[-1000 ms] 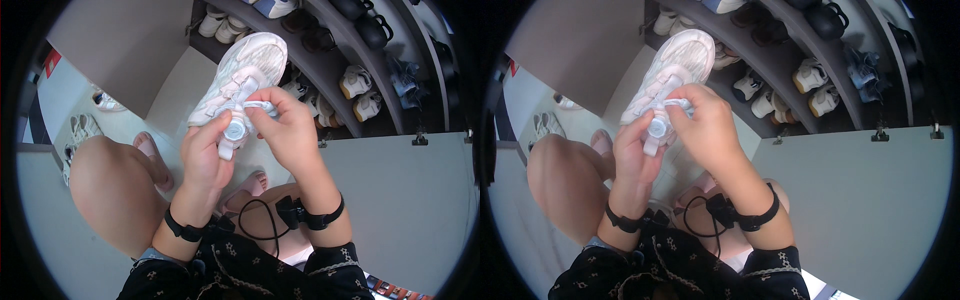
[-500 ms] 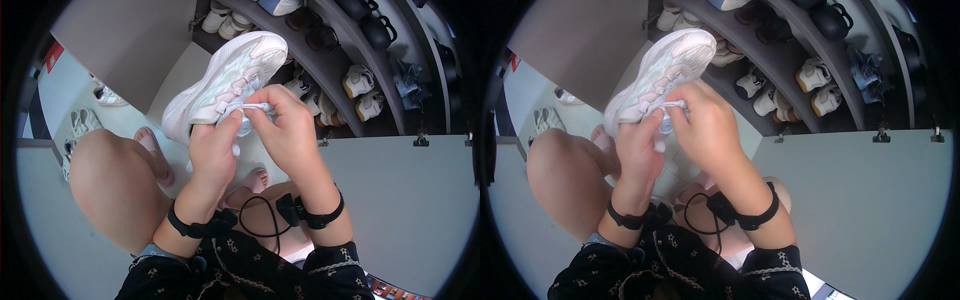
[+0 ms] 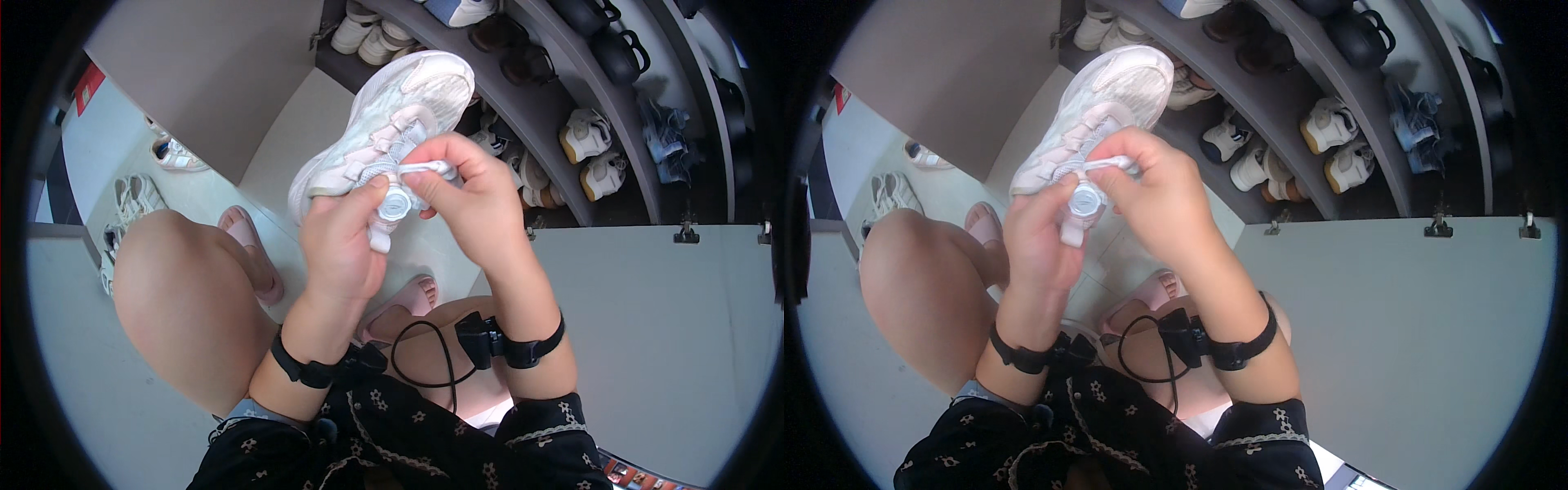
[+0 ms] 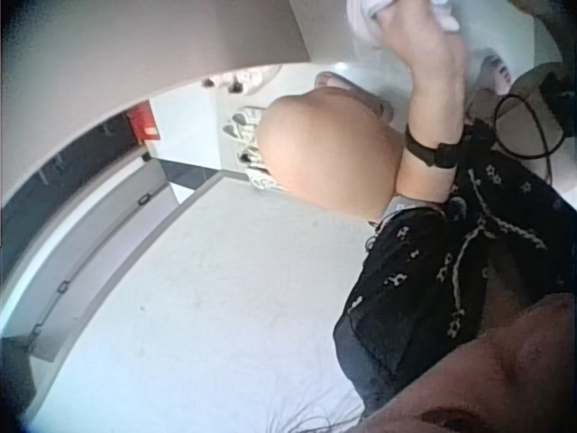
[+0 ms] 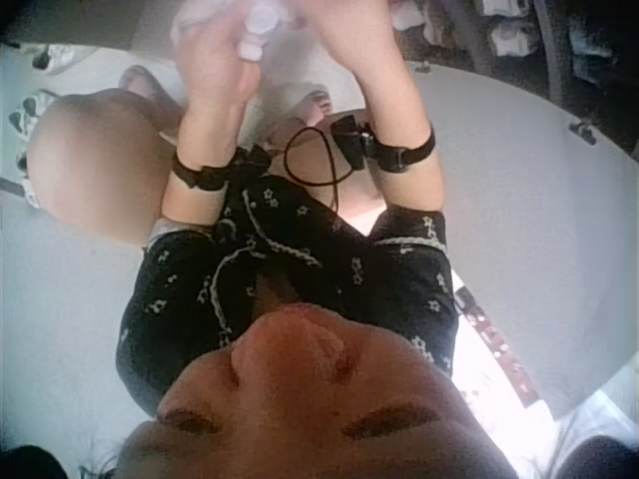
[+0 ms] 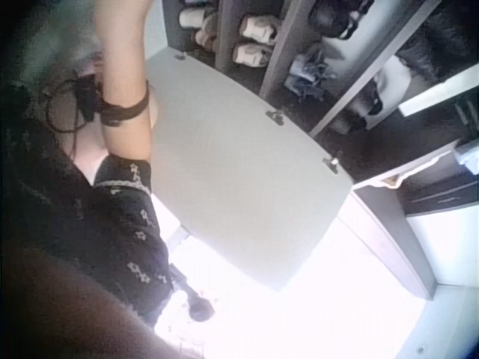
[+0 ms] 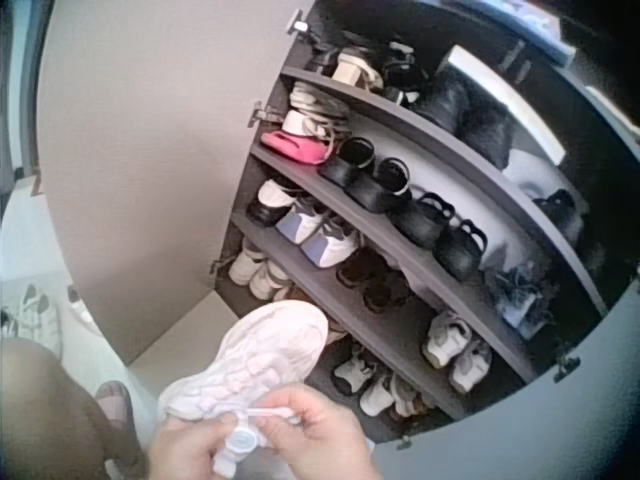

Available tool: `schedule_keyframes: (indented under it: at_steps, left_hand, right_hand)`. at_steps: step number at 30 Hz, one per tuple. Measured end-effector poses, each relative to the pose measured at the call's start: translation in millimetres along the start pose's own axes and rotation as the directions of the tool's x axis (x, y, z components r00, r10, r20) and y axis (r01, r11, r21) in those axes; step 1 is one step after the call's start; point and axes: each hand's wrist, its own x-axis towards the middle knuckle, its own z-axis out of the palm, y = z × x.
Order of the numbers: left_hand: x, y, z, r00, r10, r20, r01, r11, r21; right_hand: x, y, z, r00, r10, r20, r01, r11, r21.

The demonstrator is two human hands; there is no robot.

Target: Cleaning and organizing various pairs of shoes in a shoe cabinet.

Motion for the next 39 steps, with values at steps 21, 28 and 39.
schedule_keyframes:
  at_steps: [21, 28, 39]
  left_hand:
    - [-1.1, -6.7, -2.7, 0.994, 0.112, 0.008, -0.112, 0.986, 0.126]
    - [1.4, -4.4, -0.3, 0.999, 0.048, -0.001, -0.047, 0.998, 0.040]
    - [1.5, -2.3, -3.0, 0.999, 0.015, 0.040, -0.016, 1.000, 0.020]
  right_hand:
    - [-0.5, -9.6, 8.5, 0.997, -0.052, -0.049, 0.031, 0.927, -0.373]
    - [3.9, -5.1, 0.0, 0.995, 0.098, 0.034, -0.094, 0.991, -0.100]
    - [9.1, -3.1, -5.3, 0.990, 0.108, 0.095, -0.112, 0.993, 0.037]
